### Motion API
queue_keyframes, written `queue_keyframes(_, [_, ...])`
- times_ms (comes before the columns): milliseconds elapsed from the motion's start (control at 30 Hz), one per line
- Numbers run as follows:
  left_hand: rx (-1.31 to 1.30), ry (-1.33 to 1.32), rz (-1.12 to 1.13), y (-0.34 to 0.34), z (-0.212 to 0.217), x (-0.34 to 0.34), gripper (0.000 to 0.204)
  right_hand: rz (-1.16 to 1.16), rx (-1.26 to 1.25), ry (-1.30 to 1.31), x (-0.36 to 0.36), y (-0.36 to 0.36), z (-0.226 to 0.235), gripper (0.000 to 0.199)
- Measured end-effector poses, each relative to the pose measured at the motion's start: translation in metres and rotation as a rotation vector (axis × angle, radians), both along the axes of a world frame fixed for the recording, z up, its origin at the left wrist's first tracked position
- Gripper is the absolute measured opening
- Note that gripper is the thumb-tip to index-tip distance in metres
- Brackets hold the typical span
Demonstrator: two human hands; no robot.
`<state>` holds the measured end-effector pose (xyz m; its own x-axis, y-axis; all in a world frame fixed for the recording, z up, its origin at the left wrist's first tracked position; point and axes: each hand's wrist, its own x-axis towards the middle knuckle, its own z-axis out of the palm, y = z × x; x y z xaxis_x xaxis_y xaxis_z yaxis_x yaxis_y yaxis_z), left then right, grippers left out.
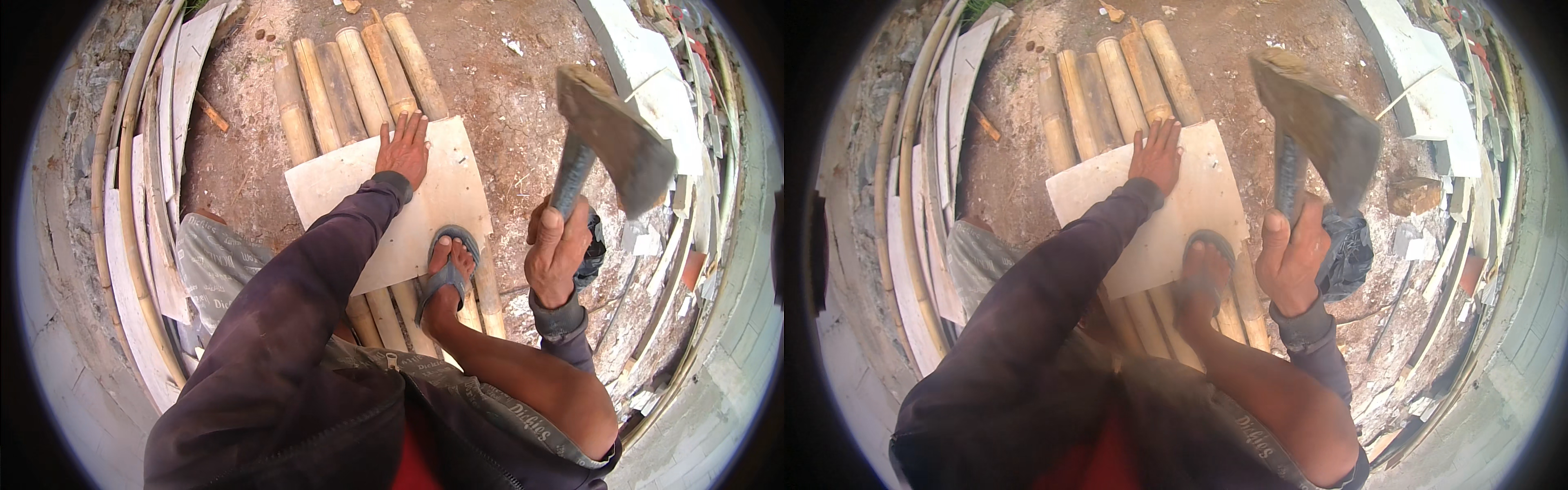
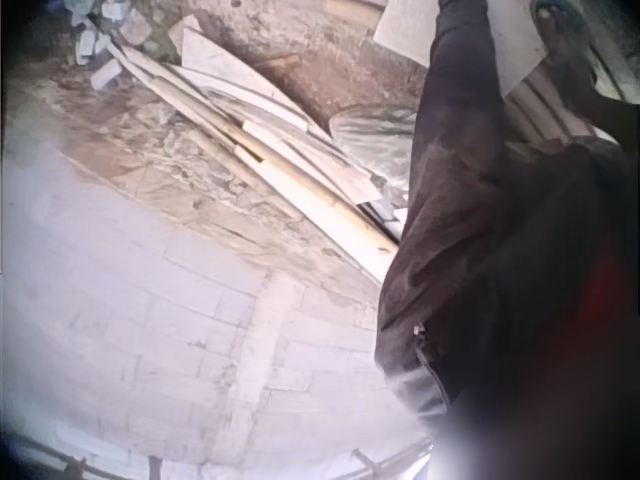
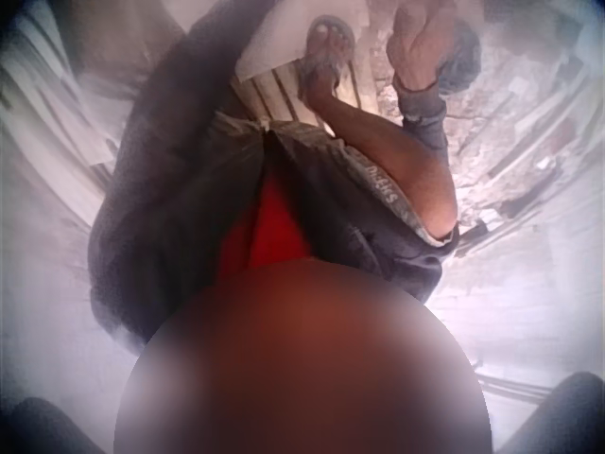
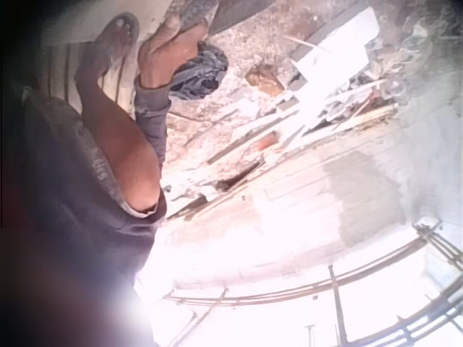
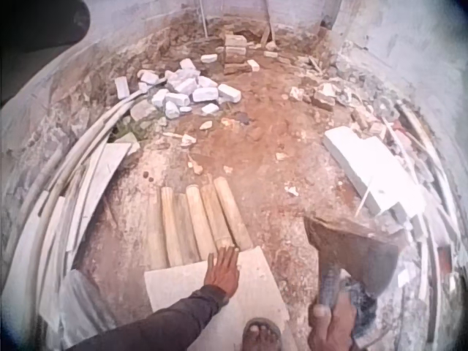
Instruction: The person uses a hammer to drive nails into a flat wooden board placed on bamboo poles. They repeatedly position the board, hammer nails, and adjust the bamboo poles on the ground. The person also moves a plastic bag and repositions the board and poles during the process.
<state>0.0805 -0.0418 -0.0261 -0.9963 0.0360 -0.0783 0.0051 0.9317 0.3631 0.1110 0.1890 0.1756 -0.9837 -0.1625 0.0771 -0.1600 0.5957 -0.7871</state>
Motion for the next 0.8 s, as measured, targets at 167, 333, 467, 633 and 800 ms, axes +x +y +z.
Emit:
queue_keyframes(167, [0.006,-0.065,-0.006,-0.002,0.004,0.000,0.053,0.075,0.395,-0.184,0.014,-0.022,-0.031,0.037])
queue_keyframes(333, [0.021,-0.091,-0.003,-0.003,0.005,-0.006,0.054,0.013,0.128,-0.137,-0.003,-0.016,-0.012,0.038])
queue_keyframes(467, [0.004,0.024,0.008,0.001,0.002,0.001,0.054,-0.172,-0.425,0.195,0.003,-0.010,-0.003,0.050])
queue_keyframes(633, [0.029,-0.019,0.013,0.001,0.000,0.001,0.054,0.092,0.460,-0.369,0.010,-0.036,-0.031,0.028])
queue_keyframes(800, [0.008,-0.044,0.000,-0.001,0.001,-0.002,0.053,-0.181,-0.257,0.025,-0.018,-0.014,0.010,0.039])
